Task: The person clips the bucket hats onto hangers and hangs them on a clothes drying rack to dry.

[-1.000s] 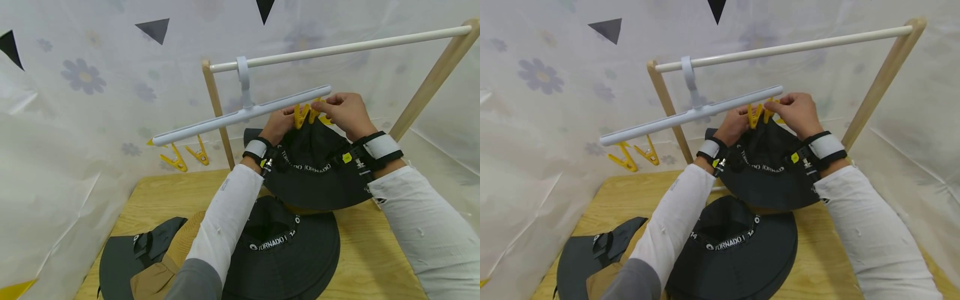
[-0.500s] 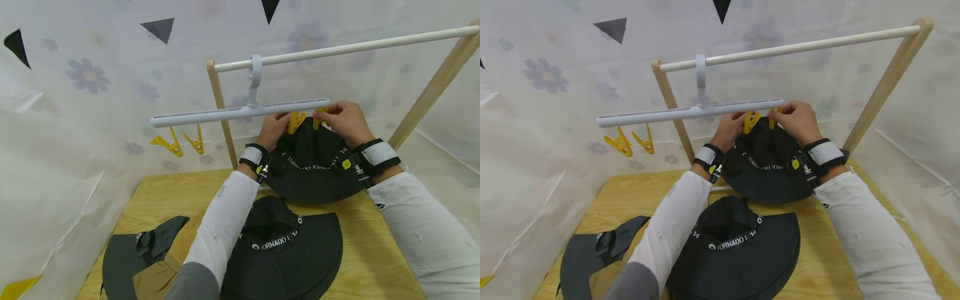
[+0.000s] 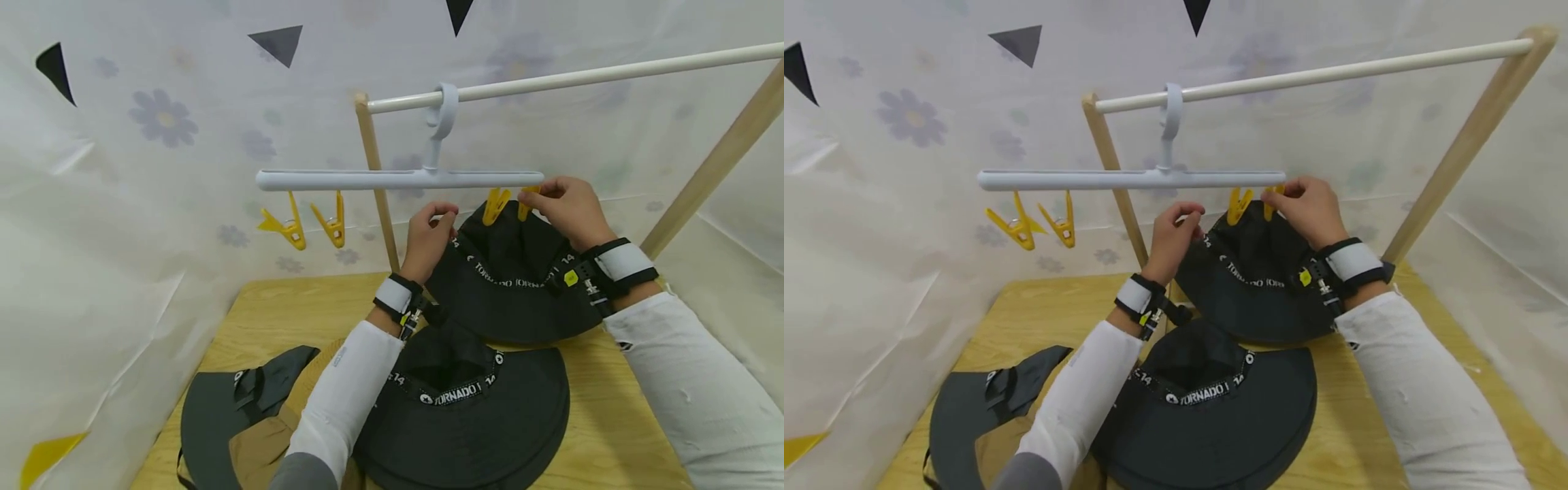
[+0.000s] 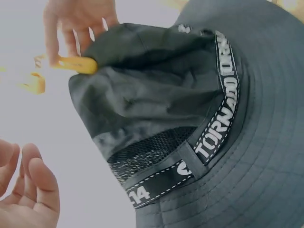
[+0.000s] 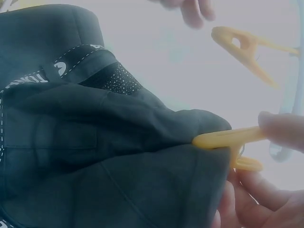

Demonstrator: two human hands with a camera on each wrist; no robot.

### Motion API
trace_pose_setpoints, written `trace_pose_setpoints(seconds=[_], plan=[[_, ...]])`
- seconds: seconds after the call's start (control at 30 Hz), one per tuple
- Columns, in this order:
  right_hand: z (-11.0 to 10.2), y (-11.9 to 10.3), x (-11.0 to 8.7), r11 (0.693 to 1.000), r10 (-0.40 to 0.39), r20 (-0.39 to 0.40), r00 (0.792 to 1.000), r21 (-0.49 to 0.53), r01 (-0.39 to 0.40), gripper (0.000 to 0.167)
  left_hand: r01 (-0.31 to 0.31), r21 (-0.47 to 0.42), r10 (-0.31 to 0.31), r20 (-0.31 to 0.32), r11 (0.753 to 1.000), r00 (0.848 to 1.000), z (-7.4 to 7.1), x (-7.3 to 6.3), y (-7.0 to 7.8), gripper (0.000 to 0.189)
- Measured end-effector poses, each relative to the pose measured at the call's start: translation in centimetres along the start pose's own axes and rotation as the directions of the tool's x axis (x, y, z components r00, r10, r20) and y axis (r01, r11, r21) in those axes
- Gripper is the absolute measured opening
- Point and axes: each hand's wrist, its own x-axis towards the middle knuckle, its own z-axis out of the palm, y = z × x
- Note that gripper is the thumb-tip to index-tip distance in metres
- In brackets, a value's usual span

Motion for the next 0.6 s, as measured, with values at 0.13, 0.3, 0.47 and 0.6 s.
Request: trace_pose_setpoints(seconds=[0.13,0.3,0.47,0.6], plan=[[-0.1,0.4,0.1,1.0,-0.003,0.034,0.999,0.009,0.003,0.059,-0.021,0.041,0.02,0.021,0.999,1.0,-1.0,-1.9,0.7,0.022],[-0.3,0.9,0.0,1.0,0.003,0.072,0.997,0.0,-0.003,0.06,-0.073,0.077,0.066,0.095,0.994,0.993,-1.7,-3.3,1.5,0.022],[-1.0,0.9,-1.5,1.0,-0.002,0.022,1.0,-0.003,0.002,0.064,-0.131,0.099,0.116,0.147,0.986,0.982,-2.1,-4.5,2.2,0.021],[-2.0,0.8,-3.8,1.0,-0.006,-0.132,0.991,0.014,0.008,0.057,-0.206,0.098,0.189,0.166,0.974,0.968,-2.5,-5.4,2.9,0.019]])
